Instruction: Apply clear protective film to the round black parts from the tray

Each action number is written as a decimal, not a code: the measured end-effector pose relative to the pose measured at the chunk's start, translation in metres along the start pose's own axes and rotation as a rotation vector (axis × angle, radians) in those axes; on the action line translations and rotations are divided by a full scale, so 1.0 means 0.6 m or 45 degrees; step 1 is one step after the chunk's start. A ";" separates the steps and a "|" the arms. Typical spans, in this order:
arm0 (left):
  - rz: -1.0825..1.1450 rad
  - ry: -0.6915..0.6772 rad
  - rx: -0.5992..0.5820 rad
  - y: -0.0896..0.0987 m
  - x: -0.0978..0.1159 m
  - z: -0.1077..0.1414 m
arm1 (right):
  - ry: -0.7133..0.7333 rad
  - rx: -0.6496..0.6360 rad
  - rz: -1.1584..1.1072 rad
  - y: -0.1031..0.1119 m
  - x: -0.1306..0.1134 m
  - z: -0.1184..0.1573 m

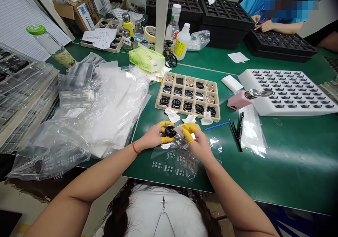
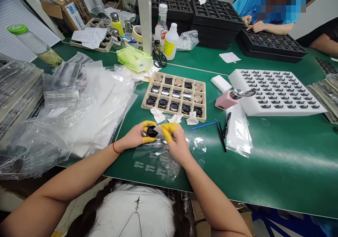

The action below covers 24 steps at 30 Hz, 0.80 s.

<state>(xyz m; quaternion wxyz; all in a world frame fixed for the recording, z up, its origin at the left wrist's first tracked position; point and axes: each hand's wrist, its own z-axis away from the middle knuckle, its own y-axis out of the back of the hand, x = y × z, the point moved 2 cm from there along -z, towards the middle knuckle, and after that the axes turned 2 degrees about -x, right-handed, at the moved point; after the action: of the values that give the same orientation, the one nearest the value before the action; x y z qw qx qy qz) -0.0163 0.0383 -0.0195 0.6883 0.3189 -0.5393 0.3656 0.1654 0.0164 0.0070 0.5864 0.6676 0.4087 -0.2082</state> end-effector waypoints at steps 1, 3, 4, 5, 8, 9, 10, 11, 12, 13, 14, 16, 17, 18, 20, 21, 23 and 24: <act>0.017 -0.006 -0.007 0.000 -0.001 0.000 | 0.049 -0.039 0.018 -0.004 -0.004 -0.001; 0.057 -0.019 -0.031 -0.001 -0.002 0.001 | 0.137 -0.098 0.118 -0.014 -0.012 0.001; 0.072 -0.028 -0.043 -0.002 -0.002 0.001 | 0.173 -0.119 0.195 -0.019 -0.017 0.004; 0.079 -0.034 -0.059 -0.002 -0.002 0.001 | 0.201 -0.137 0.276 -0.022 -0.021 0.007; 0.048 -0.045 -0.080 -0.002 -0.002 0.001 | 0.259 -0.148 0.484 -0.026 -0.033 0.018; 0.025 -0.044 -0.076 -0.001 -0.002 0.001 | 0.282 -0.141 0.530 -0.026 -0.037 0.021; 0.007 -0.040 -0.071 -0.001 -0.001 0.001 | 0.307 -0.132 0.564 -0.026 -0.040 0.024; -0.006 -0.036 -0.064 -0.001 -0.001 0.001 | 0.329 -0.122 0.588 -0.025 -0.042 0.026; -0.016 -0.033 -0.055 0.000 0.000 0.001 | 0.347 -0.110 0.605 -0.025 -0.043 0.027; -0.023 -0.029 -0.048 0.000 0.000 0.001 | 0.360 -0.100 0.617 -0.024 -0.044 0.028; -0.025 -0.027 -0.044 -0.001 0.000 0.001 | 0.372 -0.089 0.626 -0.025 -0.044 0.028; -0.035 -0.024 -0.040 -0.001 0.000 0.001 | 0.387 -0.068 0.635 -0.026 -0.043 0.027; -0.044 -0.022 -0.036 -0.002 -0.001 0.001 | 0.391 -0.061 0.637 -0.028 -0.042 0.025; -0.049 -0.023 -0.034 -0.002 -0.002 0.002 | 0.391 -0.056 0.638 -0.030 -0.041 0.023; -0.050 -0.038 -0.021 -0.003 -0.003 0.002 | 0.373 -0.047 0.641 -0.035 -0.037 0.017; -0.046 -0.047 -0.019 -0.004 -0.003 0.002 | 0.360 -0.038 0.642 -0.038 -0.035 0.014; -0.034 -0.061 -0.021 -0.005 -0.003 0.003 | 0.342 -0.008 0.639 -0.043 -0.029 0.006; -0.031 -0.066 -0.026 -0.005 -0.002 0.003 | 0.335 0.008 0.633 -0.045 -0.027 0.001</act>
<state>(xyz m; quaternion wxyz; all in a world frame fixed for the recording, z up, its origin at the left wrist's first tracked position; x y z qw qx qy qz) -0.0149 0.0349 -0.0206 0.6818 0.3276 -0.5568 0.3432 0.1351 0.0102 0.0026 0.5593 0.7706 0.3042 0.0292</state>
